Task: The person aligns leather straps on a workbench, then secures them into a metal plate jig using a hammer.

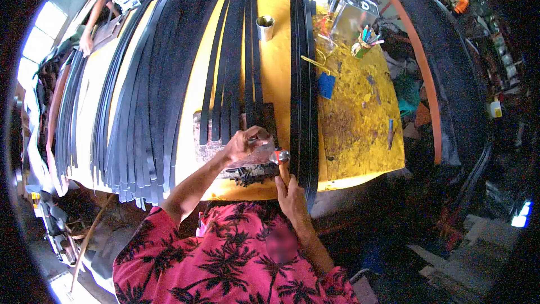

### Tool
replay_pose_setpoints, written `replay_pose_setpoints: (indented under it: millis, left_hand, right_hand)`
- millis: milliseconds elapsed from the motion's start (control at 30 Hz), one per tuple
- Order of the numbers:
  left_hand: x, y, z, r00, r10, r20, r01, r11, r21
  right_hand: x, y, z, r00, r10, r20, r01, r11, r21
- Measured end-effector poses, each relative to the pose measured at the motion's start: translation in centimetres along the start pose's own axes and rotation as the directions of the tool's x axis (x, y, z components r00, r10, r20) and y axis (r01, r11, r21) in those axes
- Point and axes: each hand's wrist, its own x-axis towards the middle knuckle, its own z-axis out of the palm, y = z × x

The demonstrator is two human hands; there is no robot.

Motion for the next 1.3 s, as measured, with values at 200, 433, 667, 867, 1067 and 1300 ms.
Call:
replay_pose_setpoints:
  millis: [200, 433, 667, 867, 1067, 1300]
  left_hand:
    - [-0.8, 0.8, -0.3, 0.995, 0.1, 0.002, -0.1, 0.994, 0.03]
    - [-1.2, 1.6, -1.0, 0.997, 0.001, 0.079, -0.003, 1.0, 0.02]
    - [-2.4, 2.3, 0.9, 0.998, 0.031, -0.049, -0.026, 0.994, 0.109]
    - [-0.2, 7.0, 5.2, 0.978, -0.198, 0.065, 0.206, 0.881, -0.425]
    - [6.4, 7.8, 16.5, 0.991, -0.091, 0.094, 0.106, 0.979, -0.175]
    - [12.7, 4.4, 25.0, 0.952, -0.264, 0.156, 0.259, 0.964, 0.054]
  right_hand:
    - [-3.3, -10.0, -7.7, 0.968, -0.17, -0.184, 0.218, 0.933, 0.287]
    - [-2.3, -14.1, -6.3, 0.444, -0.712, -0.544, 0.554, 0.695, -0.458]
    - [0.9, -5.8, -1.7, 0.997, -0.051, -0.063, 0.042, 0.989, -0.14]
    - [3.6, 3.1, -6.9, 0.953, 0.121, -0.279, -0.151, 0.985, -0.089]
    - [10.2, 11.4, -12.8, 0.88, 0.124, -0.459, -0.286, 0.91, -0.302]
    - [14.6, 18.8, -13.5, 0.841, -0.024, -0.541, -0.173, 0.935, -0.309]
